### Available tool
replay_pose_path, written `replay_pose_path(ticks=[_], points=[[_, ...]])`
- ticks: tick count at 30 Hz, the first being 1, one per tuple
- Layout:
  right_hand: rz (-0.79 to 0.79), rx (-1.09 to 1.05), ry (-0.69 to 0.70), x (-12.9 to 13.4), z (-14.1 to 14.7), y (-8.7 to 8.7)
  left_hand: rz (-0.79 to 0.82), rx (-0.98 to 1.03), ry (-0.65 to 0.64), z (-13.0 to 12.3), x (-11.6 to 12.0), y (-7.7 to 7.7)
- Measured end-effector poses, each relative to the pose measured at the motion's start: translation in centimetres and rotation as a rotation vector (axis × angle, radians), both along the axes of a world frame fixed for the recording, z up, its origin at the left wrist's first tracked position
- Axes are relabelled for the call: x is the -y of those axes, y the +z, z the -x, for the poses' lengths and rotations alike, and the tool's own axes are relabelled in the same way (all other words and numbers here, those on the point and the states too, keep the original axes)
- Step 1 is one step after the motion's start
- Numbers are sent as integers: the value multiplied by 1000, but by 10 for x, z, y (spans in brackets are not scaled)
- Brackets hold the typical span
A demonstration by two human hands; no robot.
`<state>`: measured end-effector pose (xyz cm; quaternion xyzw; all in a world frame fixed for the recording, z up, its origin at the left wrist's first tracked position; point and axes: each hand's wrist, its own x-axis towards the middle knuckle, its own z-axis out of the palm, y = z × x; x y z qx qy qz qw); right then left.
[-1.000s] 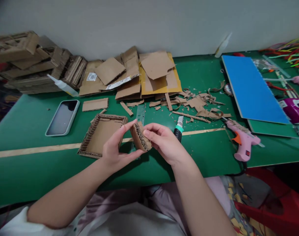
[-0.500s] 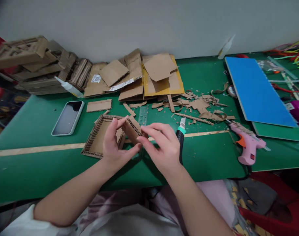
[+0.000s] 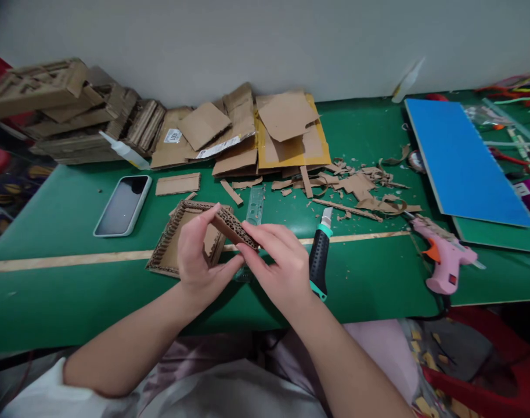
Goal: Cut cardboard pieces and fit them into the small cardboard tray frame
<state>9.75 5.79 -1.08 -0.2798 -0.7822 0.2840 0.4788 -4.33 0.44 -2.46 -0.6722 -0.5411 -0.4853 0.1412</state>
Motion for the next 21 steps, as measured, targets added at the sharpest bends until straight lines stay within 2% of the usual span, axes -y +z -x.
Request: replay_pose_path(ticks=[5, 8, 13, 21], points=[[-118, 81, 11, -10, -10, 4, 40, 141, -89, -2, 0, 3], [-143, 119, 78, -16, -17, 7, 33, 185, -112, 0, -2, 8], [-104, 98, 154, -19, -23, 10, 12, 188, -166, 5, -3, 15], [54, 24, 180, -18, -25, 10, 55, 192, -178, 3, -1, 16]])
